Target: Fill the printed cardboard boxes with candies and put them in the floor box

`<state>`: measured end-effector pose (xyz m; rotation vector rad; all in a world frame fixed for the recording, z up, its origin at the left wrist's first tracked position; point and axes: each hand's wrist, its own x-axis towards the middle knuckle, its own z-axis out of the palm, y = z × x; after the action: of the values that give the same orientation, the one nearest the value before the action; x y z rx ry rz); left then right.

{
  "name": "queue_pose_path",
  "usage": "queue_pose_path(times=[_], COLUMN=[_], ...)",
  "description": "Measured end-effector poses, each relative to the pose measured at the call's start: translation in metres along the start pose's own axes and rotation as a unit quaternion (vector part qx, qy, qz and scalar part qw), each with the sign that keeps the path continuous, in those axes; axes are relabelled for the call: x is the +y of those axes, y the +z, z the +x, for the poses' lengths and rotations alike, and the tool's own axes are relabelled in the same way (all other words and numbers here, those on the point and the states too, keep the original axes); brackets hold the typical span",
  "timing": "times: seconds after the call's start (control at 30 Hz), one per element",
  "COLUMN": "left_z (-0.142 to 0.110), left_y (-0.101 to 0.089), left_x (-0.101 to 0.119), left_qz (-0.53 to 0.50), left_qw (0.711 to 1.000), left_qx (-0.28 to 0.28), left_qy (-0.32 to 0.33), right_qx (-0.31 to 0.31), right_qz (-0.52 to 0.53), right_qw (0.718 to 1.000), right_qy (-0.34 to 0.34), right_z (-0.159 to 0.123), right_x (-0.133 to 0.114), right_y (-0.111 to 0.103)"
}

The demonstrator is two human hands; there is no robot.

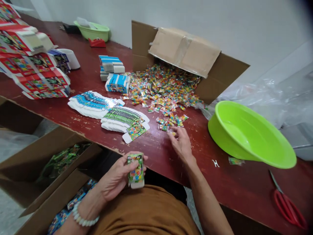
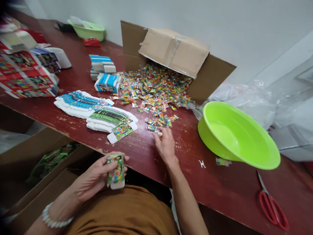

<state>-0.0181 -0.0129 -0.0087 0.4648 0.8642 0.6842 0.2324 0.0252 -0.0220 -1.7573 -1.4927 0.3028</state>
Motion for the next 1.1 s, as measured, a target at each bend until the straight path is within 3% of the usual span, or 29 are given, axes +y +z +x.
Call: queue_pose_path(times=[0.1,0.17,0.23,0.3,0.37,0.53,0.7,0.8,0.9,1.0,1.07,1.1], left_z=[-0.009,-0.013,-0.017,-0.021,-0.024,-0.021,-0.014,-0.012,-0.009,-0.006,-0.004,-0.004], left_y=[-0.024,-0.043,-0.06,-0.073,-0.08,-0.067,-0.038,-0.025,-0.017,-0.01,-0.006,-0.004], left_x=[-0.001,0.006,0.017,0.027,0.031,0.023,0.019,0.019,0.017,0.016,0.015,0.014], left_qz=[0.071,0.187,0.34,0.461,0.484,0.316,0.319,0.343,0.323,0.219,0.152,0.133], left_qw=[0.997,0.982,0.94,0.883,0.865,0.947,0.942,0.932,0.936,0.968,0.983,0.987], left_qx=[-0.011,-0.01,-0.03,-0.076,-0.111,-0.052,-0.076,-0.08,-0.082,-0.054,-0.024,-0.013], left_qy=[-0.008,0.016,0.01,-0.036,-0.067,0.02,0.071,0.091,0.112,0.111,0.096,0.093], right_qx=[0.007,-0.015,-0.028,-0.045,-0.081,-0.202,-0.166,-0.223,-0.271,-0.232,-0.213,-0.232], right_qz=[-0.145,-0.161,-0.114,-0.015,0.098,0.237,0.128,0.102,0.198,0.355,0.417,0.444], right_qw=[0.988,0.985,0.992,0.998,0.991,0.95,0.962,0.945,0.932,0.905,0.879,0.857], right_qy=[0.06,0.062,0.048,0.038,0.036,-0.014,-0.176,-0.217,-0.136,0.026,0.095,0.117], right_z=[0.004,0.003,0.001,-0.002,-0.009,-0.036,-0.041,-0.038,-0.036,-0.032,-0.03,-0.031], right_x=[0.036,0.047,0.047,0.036,0.017,-0.042,-0.066,-0.071,-0.076,-0.076,-0.073,-0.071], right_y=[-0.012,-0.012,-0.009,-0.004,0.002,0.009,0.011,0.012,0.015,0.015,0.016,0.017])
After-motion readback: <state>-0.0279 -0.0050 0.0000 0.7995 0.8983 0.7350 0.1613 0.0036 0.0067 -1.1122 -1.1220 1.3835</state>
